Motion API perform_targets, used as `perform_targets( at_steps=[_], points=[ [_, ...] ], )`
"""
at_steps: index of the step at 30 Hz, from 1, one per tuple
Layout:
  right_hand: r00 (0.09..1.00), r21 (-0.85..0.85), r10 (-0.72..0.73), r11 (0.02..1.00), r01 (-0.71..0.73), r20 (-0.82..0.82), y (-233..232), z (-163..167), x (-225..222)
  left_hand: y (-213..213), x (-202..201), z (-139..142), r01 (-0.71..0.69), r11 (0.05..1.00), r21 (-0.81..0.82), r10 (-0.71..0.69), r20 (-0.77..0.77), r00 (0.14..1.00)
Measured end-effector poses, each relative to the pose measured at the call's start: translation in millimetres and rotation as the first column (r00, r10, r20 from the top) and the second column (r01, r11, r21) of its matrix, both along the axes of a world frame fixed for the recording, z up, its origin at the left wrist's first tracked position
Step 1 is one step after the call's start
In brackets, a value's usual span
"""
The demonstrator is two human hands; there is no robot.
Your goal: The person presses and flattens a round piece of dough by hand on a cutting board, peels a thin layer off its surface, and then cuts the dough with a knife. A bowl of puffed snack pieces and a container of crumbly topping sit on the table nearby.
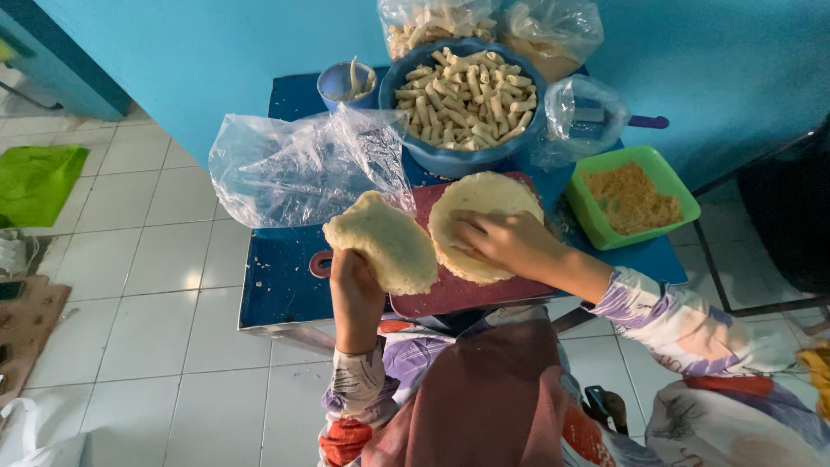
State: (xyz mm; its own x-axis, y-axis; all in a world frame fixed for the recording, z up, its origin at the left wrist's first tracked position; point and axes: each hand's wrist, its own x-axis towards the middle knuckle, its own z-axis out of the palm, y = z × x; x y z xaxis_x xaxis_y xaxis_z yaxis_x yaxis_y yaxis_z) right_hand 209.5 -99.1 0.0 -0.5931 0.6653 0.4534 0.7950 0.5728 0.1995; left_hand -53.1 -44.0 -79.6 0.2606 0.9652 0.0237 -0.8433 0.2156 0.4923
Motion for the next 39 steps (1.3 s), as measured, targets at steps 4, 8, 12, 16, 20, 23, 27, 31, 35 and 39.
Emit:
perform_targets(
  at_steps=[4,8,12,16,20,23,27,31,35,39],
  points=[
    [0.998,-0.047,0.025,0.998,-0.028,-0.064,-5.0,6.7,3.0,-2.2,4.5,1.3,-0.008,0.998,0.061,0.011,-0.053,0.999],
    [0.981,-0.163,-0.005,0.986,-0.027,-0.193,-4.3,16.2,9.0,-3.5,11.9,5.6,0.026,0.998,0.058,-0.020,-0.100,0.995],
    [0.990,-0.141,-0.067,0.989,0.050,-0.122,0.3,22.4,16.7,-4.0,13.2,7.7,0.002,0.995,0.101,0.010,-0.120,0.993],
    [0.990,-0.091,-0.142,0.986,0.142,0.005,0.7,20.1,22.6,-4.3,12.1,8.6,0.002,0.997,0.079,0.007,-0.113,0.994],
    [0.986,-0.048,-0.168,0.985,0.168,-0.004,0.1,19.6,32.2,-6.5,10.9,11.2,0.002,0.998,0.062,0.006,-0.114,0.993],
    [0.945,-0.164,-0.217,0.970,0.180,-0.246,0.3,31.5,49.4,-7.9,9.1,13.3,0.004,0.999,0.054,0.002,-0.108,0.994],
    [0.829,-0.294,-0.424,0.897,0.330,-0.364,-9.9,47.4,68.6,-8.4,5.7,12.5,-0.003,1.000,0.028,0.007,-0.113,0.994],
    [0.838,-0.348,-0.432,0.883,0.316,-0.335,-15.9,48.0,69.8,-6.4,6.0,9.8,0.000,0.997,0.072,0.007,-0.103,0.995],
    [0.851,-0.316,-0.451,0.876,0.364,-0.270,-15.1,41.5,64.5,-6.5,5.6,9.1,0.003,0.999,0.032,0.001,-0.107,0.994],
    [0.837,-0.284,-0.455,0.882,0.377,-0.304,-13.7,35.6,59.8,-7.0,4.9,9.6,0.006,0.999,0.040,-0.001,-0.125,0.992]
  ],
)
